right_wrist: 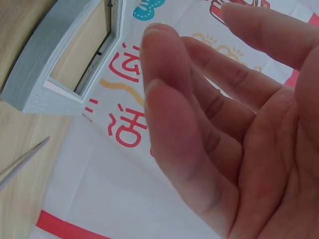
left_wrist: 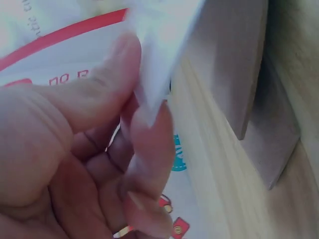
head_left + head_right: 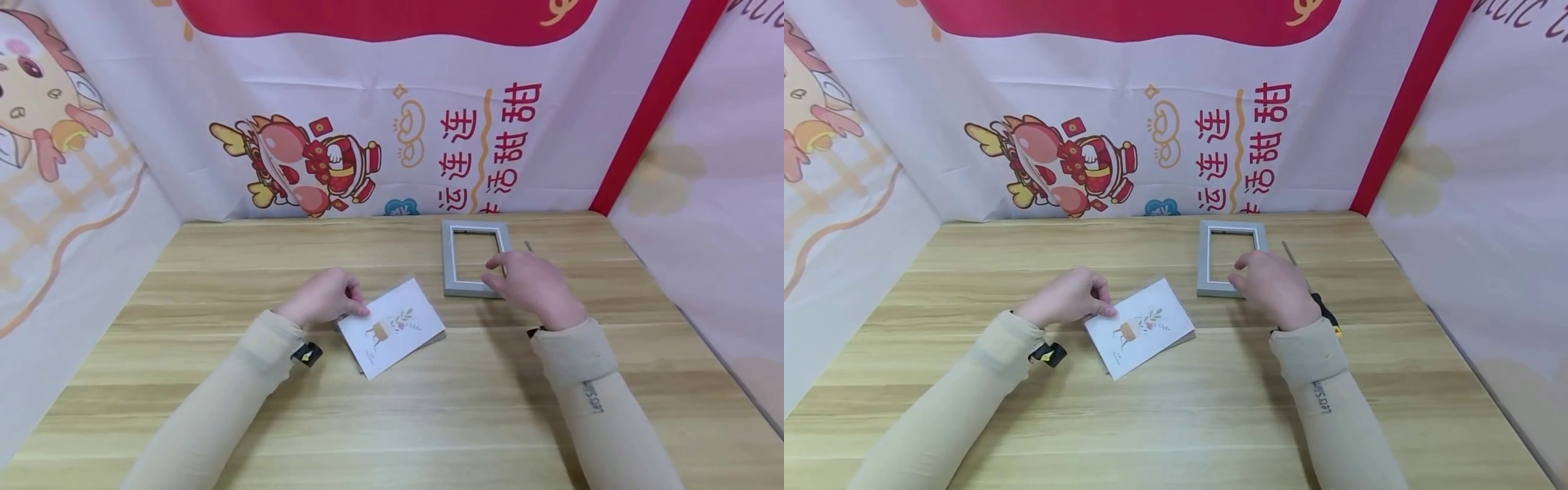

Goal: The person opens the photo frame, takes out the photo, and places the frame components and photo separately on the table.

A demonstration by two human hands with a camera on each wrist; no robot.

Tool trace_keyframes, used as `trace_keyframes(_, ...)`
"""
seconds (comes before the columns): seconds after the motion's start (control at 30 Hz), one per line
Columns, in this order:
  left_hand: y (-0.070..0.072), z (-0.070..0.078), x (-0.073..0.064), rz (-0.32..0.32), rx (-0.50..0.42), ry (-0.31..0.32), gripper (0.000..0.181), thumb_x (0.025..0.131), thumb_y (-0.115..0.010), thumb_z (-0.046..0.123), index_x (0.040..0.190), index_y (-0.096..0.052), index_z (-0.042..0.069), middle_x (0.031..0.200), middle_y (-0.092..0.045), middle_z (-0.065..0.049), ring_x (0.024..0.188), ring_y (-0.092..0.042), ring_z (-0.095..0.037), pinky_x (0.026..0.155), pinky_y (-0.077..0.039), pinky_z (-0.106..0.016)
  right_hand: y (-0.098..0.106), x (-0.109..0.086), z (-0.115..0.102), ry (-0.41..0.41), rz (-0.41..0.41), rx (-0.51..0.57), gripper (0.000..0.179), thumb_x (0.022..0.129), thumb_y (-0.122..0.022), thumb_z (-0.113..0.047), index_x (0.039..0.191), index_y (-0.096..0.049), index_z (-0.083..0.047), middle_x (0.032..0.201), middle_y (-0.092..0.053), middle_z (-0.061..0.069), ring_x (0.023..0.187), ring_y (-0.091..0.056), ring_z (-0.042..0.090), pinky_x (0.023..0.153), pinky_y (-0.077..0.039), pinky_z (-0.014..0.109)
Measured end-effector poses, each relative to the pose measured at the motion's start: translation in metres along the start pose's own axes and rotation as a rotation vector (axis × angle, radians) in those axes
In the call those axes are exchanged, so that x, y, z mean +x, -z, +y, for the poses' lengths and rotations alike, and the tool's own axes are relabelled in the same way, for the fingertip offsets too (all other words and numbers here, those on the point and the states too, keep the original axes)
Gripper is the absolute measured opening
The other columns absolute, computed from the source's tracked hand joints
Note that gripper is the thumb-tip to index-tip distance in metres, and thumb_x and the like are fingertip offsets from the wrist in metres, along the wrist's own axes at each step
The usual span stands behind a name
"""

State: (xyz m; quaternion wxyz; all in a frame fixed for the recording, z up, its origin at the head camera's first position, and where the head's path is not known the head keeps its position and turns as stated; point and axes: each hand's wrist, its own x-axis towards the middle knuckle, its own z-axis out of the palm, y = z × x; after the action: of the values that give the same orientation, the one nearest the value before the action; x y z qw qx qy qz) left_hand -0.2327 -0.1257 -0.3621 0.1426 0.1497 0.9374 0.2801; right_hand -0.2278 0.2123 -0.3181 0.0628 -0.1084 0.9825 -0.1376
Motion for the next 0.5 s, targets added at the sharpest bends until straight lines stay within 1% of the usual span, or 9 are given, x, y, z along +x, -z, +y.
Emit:
trace_keyframes(0.1,0.000,0.005,-0.001,0.041,0.051,0.001,0.021,0.083,-0.083,0.022,0.072,-0.067,0.015,0.073,-0.064,0.000,0.069,-0.059,-0.019,0.063,-0.048,-0.032,0.002,-0.001,0.000,-0.009,-0.002,0.007,0.041,0.098,-0.059,-0.033,0.128,-0.066,-0.006,0.125,-0.065,0.021,0.115,-0.057,0.040,0.092,-0.046,0.058)
trace_keyframes(0.23,0.003,0.011,-0.004,0.062,0.094,0.004,0.022,0.082,-0.083,0.023,0.070,-0.066,0.016,0.073,-0.063,0.000,0.071,-0.058,-0.020,0.063,-0.047,-0.033,0.003,-0.002,0.001,-0.022,-0.011,0.015,0.041,0.098,-0.060,-0.033,0.128,-0.066,-0.007,0.125,-0.064,0.022,0.112,-0.058,0.038,0.088,-0.048,0.057)
trace_keyframes(0.37,0.009,0.015,-0.007,0.044,0.078,0.016,0.022,0.084,-0.081,0.025,0.072,-0.066,0.015,0.075,-0.062,-0.002,0.071,-0.056,-0.021,0.060,-0.046,-0.032,0.004,-0.003,0.002,-0.035,-0.020,0.025,0.040,0.097,-0.061,-0.034,0.128,-0.066,-0.009,0.124,-0.064,0.022,0.105,-0.058,0.035,0.080,-0.050,0.051)
trace_keyframes(0.47,0.014,0.016,-0.009,0.015,0.023,0.004,0.019,0.087,-0.078,0.024,0.076,-0.069,0.012,0.077,-0.063,-0.004,0.072,-0.055,-0.021,0.059,-0.045,-0.031,0.004,-0.003,0.002,-0.035,-0.018,0.023,0.039,0.097,-0.061,-0.035,0.128,-0.067,-0.010,0.121,-0.066,0.020,0.104,-0.057,0.035,0.076,-0.050,0.048)
trace_keyframes(0.5,0.017,0.016,-0.010,0.016,0.003,-0.005,0.018,0.089,-0.077,0.023,0.077,-0.069,0.011,0.078,-0.064,-0.004,0.073,-0.054,-0.021,0.060,-0.044,-0.031,0.004,-0.003,0.002,-0.031,-0.016,0.019,0.039,0.097,-0.061,-0.035,0.127,-0.067,-0.011,0.121,-0.066,0.019,0.106,-0.057,0.035,0.077,-0.049,0.048)
